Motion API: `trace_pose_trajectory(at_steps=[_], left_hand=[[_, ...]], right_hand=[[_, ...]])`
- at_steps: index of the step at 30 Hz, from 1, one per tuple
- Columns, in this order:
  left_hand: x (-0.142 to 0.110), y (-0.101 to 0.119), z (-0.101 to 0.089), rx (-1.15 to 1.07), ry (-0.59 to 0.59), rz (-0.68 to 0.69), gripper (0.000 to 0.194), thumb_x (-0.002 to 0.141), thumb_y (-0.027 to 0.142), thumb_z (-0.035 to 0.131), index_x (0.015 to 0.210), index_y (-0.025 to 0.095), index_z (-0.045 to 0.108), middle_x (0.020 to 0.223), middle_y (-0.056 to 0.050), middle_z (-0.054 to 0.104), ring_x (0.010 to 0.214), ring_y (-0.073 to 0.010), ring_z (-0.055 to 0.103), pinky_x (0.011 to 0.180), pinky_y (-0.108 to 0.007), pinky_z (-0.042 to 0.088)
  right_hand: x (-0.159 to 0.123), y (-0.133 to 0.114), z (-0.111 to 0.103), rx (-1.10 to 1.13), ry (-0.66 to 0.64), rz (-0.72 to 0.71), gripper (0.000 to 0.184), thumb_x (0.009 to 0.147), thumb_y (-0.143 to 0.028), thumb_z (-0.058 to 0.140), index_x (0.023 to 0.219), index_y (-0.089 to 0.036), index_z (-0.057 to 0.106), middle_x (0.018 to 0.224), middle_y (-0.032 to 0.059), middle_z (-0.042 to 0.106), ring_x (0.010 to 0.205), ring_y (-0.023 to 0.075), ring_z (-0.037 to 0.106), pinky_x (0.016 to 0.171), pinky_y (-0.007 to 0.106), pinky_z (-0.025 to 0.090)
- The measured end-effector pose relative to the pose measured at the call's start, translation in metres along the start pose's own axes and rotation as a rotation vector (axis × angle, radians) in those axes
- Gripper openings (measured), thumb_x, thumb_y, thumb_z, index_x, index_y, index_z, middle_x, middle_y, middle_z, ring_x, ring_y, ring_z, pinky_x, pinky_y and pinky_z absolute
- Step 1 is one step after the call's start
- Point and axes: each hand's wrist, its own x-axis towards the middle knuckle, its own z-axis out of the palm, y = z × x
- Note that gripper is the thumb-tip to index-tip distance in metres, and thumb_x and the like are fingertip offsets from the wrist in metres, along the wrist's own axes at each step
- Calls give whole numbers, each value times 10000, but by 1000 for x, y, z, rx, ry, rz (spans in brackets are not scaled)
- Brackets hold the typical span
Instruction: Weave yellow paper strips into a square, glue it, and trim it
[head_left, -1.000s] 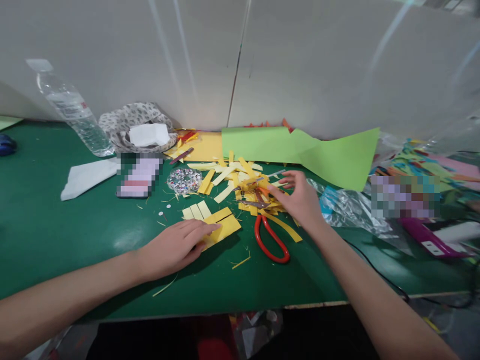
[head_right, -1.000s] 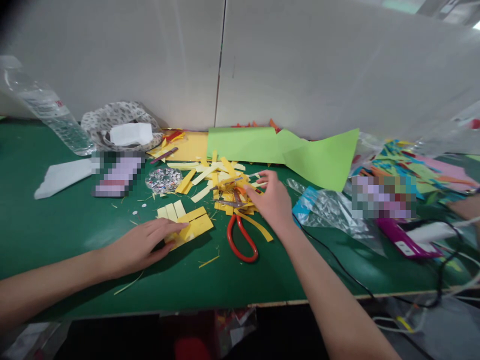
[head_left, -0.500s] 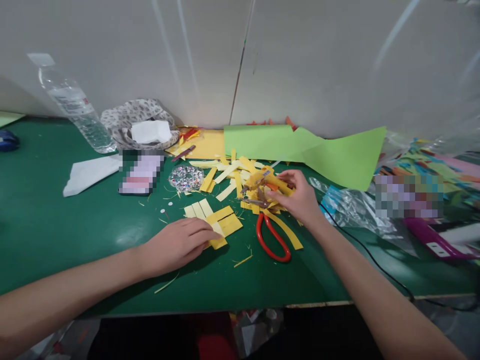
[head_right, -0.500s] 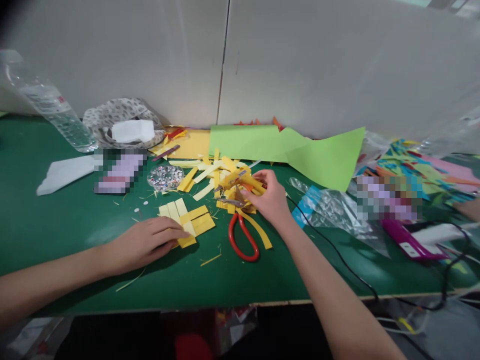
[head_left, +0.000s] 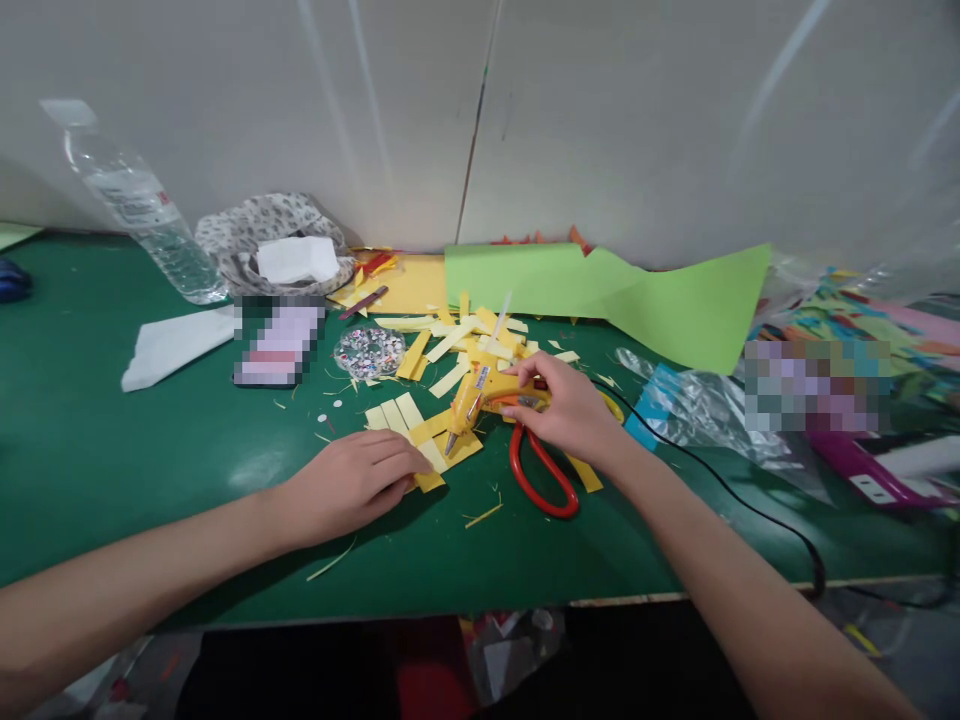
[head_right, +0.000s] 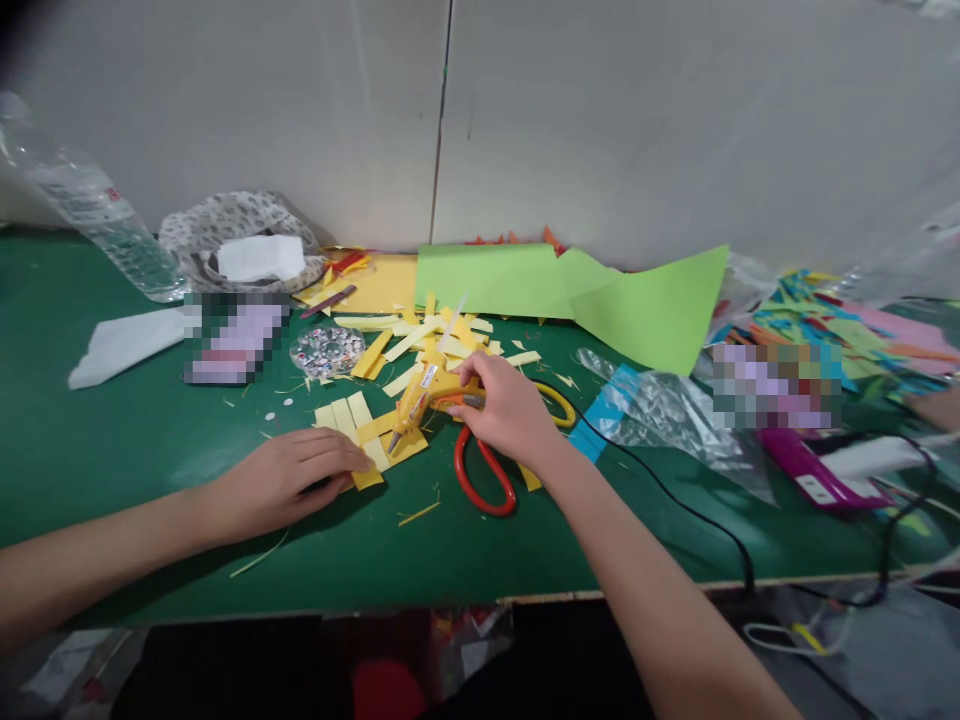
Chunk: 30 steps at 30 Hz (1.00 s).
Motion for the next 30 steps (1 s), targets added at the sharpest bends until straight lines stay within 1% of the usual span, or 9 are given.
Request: trace_pose_trajectory(at_steps=[6, 11, 18, 23, 26, 30], left_hand=[[-1, -1, 1, 2, -4, 0, 245, 890, 161, 405, 1083, 192, 552, 1019, -51, 646, 954, -156, 586, 853, -310, 472], [-1, -1, 1, 3, -16, -4, 245, 895, 162, 398, 1084, 186, 552, 1016, -58, 644, 953, -162, 579, 848, -314, 470], [-1, -1, 1, -5, -9, -2, 234, 894, 161, 407, 1076, 191, 551, 1016, -52, 644, 950, -159, 579, 843, -309, 469], [-1, -2, 2, -2, -1, 10, 235, 890, 157, 416, 1080, 194, 548, 1015, -49, 642, 951, -160, 578, 840, -305, 468], [-1, -2, 2, 0, 3, 8, 237, 887, 152, 415, 1075, 196, 551, 1008, -50, 644, 950, -159, 581, 837, -300, 468], [-1, -2, 2, -2, 6, 14, 232, 887, 157, 416, 1066, 198, 556, 999, -51, 646, 940, -159, 585, 820, -295, 475]], right_hand=[[0, -2, 3, -51, -20, -39, 274, 677, -212, 649, 749, -244, 386, 978, 38, 630, 923, 237, 578, 751, 371, 445], [1, -4, 4, -89, 27, -83, 264, 684, -172, 627, 715, -241, 374, 970, 37, 633, 956, 238, 573, 739, 360, 442], [1, -5, 4, -110, 80, -122, 239, 693, -136, 585, 666, -237, 370, 944, 27, 652, 945, 233, 586, 719, 351, 448], [0, -6, 4, -116, 151, -230, 274, 699, -60, 536, 621, -230, 335, 929, 41, 657, 957, 217, 590, 736, 343, 452], [-1, -8, 3, -122, 201, -313, 307, 692, -30, 519, 605, -229, 303, 914, 43, 670, 899, 208, 598, 720, 342, 455], [-1, -12, 1, -126, 237, -370, 320, 698, -34, 520, 599, -232, 290, 911, 50, 685, 849, 204, 602, 695, 340, 462]])
